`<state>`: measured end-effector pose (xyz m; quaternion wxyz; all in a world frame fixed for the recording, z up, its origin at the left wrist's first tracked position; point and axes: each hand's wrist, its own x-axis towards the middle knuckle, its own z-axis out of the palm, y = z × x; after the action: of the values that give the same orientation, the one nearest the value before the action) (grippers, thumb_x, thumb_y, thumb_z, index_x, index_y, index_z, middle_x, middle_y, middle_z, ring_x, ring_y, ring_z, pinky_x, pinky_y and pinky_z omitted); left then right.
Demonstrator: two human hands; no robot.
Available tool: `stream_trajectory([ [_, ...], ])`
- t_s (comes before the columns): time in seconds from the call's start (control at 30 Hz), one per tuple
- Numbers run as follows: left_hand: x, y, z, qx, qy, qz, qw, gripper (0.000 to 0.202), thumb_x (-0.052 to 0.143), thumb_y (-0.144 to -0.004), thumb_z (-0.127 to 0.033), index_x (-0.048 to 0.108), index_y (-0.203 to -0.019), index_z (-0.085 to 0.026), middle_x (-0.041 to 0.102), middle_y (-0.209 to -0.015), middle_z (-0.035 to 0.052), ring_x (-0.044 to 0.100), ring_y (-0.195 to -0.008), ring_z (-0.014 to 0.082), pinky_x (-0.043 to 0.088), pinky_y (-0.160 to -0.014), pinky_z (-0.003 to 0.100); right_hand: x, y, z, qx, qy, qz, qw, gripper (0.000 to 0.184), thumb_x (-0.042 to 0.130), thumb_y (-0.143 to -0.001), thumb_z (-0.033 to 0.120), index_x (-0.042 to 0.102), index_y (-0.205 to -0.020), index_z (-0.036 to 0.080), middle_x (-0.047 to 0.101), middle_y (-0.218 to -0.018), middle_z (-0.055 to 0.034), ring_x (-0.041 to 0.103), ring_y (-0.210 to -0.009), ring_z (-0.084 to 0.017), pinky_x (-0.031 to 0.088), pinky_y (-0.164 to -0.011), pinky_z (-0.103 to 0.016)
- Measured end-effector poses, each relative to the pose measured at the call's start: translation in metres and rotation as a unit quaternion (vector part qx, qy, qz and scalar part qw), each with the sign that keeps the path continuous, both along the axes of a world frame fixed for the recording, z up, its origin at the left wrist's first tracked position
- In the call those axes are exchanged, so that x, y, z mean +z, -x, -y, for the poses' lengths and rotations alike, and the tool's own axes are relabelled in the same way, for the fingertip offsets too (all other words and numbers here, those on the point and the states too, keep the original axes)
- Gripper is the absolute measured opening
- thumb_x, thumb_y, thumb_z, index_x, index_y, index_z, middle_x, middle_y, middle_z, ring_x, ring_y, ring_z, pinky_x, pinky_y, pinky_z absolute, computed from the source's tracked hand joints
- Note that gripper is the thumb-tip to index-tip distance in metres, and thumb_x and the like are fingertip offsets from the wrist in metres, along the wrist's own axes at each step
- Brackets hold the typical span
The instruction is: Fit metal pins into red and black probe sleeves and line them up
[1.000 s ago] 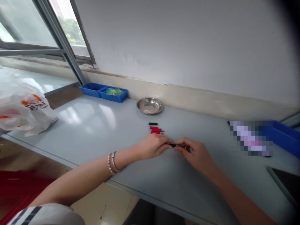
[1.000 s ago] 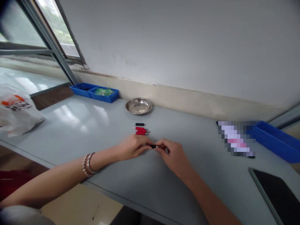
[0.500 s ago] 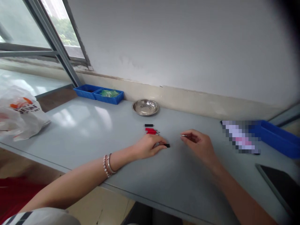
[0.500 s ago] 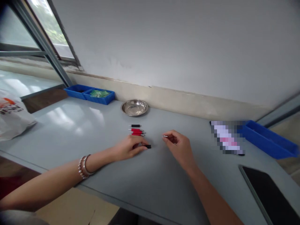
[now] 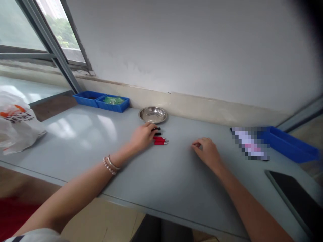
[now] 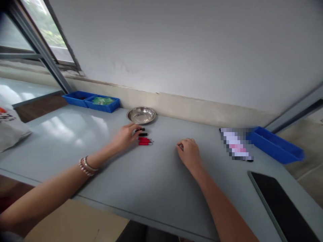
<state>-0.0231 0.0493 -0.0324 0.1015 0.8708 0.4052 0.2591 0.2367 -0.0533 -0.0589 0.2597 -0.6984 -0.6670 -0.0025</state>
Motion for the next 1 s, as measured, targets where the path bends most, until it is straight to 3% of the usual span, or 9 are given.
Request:
stream_trajectory([
  [0.07, -0.003, 0.004, -0.017, 0.034, 0.015, -0.005, 0.999, 0.02, 0.048, -0.09, -0.026, 0.063, -0.096, -0.015, 0.063, -0.098, 0.013, 0.062, -0.083, 0.0236, 0.05, -0.076, 0.04, -0.004, -0.001, -0.001, -0.008, 0.029, 0.023, 0.999, 0.013, 0.056, -0.077, 0.024, 0.068, -0.073, 0.019, 0.064, -0.074, -0.0085, 0.057, -0.079, -0.023, 0.045, -0.075, -0.038],
  [0.2, -0.011, 0.001, -0.031, 0.023, 0.046, -0.026, 0.998, 0.02, 0.049, -0.089, -0.024, 0.066, -0.094, -0.014, 0.062, -0.096, 0.0125, 0.06, -0.086, 0.0237, 0.049, -0.081, 0.041, -0.007, -0.002, -0.001, -0.022, 0.065, 0.011, 0.998, 0.012, 0.056, -0.079, 0.023, 0.067, -0.077, 0.018, 0.064, -0.079, -0.0092, 0.057, -0.081, -0.023, 0.045, -0.074, -0.037],
  [0.6, -0.014, 0.0, -0.025, -0.084, 0.042, -0.046, 0.995, 0.032, 0.039, -0.094, -0.033, 0.066, -0.102, -0.017, 0.06, -0.093, 0.0076, 0.058, -0.086, 0.0182, 0.047, -0.085, 0.033, -0.01, 0.003, 0.005, -0.049, 0.028, 0.012, 0.998, 0.015, 0.058, -0.08, 0.031, 0.067, -0.086, 0.021, 0.061, -0.085, -0.0089, 0.055, -0.087, -0.025, 0.044, -0.073, -0.037],
  [0.8, -0.012, 0.003, -0.022, -0.097, 0.052, -0.044, 0.993, 0.031, 0.041, -0.094, -0.033, 0.065, -0.104, -0.017, 0.059, -0.094, 0.0078, 0.058, -0.086, 0.0183, 0.047, -0.085, 0.034, -0.004, 0.006, 0.006, -0.045, 0.057, -0.02, 0.997, 0.018, 0.055, -0.082, 0.03, 0.068, -0.087, 0.019, 0.061, -0.09, -0.0111, 0.053, -0.093, -0.028, 0.043, -0.076, -0.04],
  [1.0, 0.0, 0.005, -0.008, -0.094, 0.018, -0.053, 0.994, 0.028, 0.05, -0.09, -0.036, 0.065, -0.103, -0.017, 0.057, -0.098, 0.0091, 0.057, -0.078, 0.0173, 0.047, -0.077, 0.033, 0.001, 0.011, 0.009, -0.043, 0.024, -0.022, 0.999, 0.017, 0.053, -0.081, 0.028, 0.067, -0.087, 0.021, 0.06, -0.095, -0.0112, 0.051, -0.095, -0.029, 0.042, -0.077, -0.042],
])
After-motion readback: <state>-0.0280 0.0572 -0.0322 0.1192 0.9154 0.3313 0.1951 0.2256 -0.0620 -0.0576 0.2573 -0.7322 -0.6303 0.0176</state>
